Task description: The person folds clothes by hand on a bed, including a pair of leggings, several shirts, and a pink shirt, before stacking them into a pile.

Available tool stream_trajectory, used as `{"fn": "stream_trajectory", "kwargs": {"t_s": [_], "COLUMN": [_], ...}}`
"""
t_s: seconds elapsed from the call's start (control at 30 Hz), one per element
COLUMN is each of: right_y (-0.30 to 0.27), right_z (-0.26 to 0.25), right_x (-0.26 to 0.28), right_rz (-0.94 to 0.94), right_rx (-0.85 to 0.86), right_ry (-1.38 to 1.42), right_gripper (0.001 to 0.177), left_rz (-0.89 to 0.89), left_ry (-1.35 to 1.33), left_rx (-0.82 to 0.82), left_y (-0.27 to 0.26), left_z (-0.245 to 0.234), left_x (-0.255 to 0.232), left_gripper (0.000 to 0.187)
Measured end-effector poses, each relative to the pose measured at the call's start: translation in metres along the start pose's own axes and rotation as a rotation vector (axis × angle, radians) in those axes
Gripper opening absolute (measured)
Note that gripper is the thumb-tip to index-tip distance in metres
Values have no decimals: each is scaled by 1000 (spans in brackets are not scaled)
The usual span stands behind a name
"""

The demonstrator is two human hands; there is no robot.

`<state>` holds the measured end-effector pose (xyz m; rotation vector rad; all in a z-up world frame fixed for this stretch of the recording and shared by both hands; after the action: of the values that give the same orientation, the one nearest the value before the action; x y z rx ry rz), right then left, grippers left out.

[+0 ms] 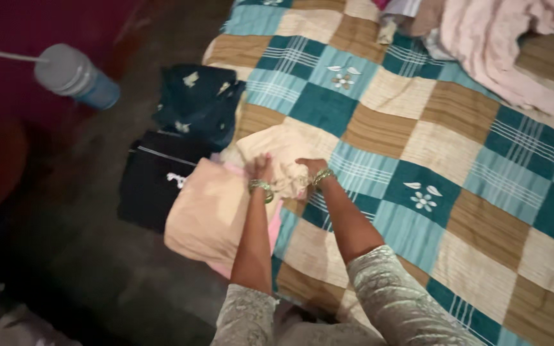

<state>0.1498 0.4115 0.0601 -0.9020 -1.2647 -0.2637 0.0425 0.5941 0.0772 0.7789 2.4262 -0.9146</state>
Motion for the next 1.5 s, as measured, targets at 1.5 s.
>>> {"fn": "stream_trajectory", "kwargs": {"t_s": [1.5], "right_y": [-129], "right_z": [181], "right_x": [118], "right_rz": [-650], "right_rx": [375], "right_ry": [-1189], "right_gripper": [33], "left_rz": [500], "left_ry": [-288], "left_rx": [-1145], "left_y": [-234], "left_z": [-135], "left_x": [197], "left_gripper": [57]}}
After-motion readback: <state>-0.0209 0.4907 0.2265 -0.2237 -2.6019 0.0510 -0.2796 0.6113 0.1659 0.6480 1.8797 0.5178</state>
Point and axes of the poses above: each hand's wrist, its own y-axis towards the middle knuckle, its own z-axis out of the palm, x = y × z, the point moved 3 cm from there along y, towards the middle knuckle, and after that the axes turned 8 degrees about x, right-handed, at the moved point
